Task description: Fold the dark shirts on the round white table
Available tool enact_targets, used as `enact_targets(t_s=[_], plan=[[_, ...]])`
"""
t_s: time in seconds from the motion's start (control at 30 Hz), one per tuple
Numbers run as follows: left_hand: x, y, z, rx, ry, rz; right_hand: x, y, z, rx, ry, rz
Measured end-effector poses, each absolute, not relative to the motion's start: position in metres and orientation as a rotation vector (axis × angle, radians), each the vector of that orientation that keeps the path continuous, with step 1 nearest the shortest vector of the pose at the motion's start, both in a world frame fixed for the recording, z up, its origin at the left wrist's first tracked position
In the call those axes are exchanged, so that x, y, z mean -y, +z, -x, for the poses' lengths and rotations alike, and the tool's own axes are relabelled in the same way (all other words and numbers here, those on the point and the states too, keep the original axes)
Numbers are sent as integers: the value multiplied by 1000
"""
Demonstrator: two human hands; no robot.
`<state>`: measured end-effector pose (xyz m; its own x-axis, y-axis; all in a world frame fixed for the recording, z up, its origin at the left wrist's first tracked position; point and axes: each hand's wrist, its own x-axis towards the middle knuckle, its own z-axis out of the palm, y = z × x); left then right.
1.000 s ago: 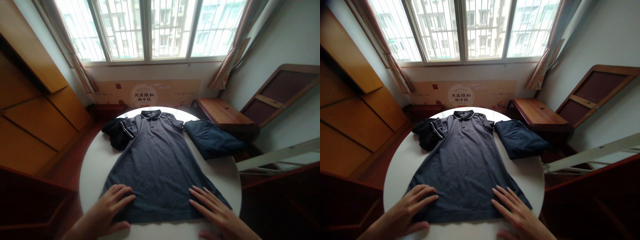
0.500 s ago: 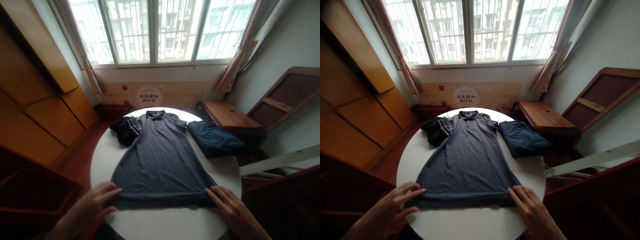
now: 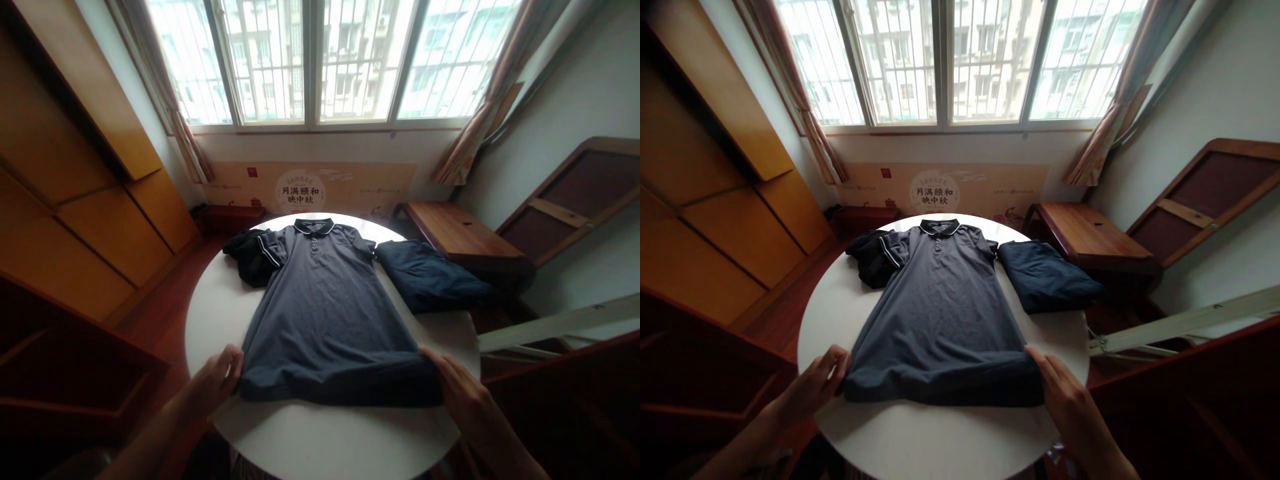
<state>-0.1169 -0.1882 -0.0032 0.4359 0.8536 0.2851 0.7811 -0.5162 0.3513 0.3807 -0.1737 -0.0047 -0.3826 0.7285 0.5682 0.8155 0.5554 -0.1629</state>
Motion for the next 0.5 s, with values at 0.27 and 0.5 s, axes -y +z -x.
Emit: enact_targets(t_s=[0.27, 0.5], plan=[[178, 11, 112, -1046, 490, -2708, 181, -7, -392, 2223, 160, 1185], [195, 14, 144, -1395, 814, -2610, 188, -14, -423, 2251, -25, 1166]])
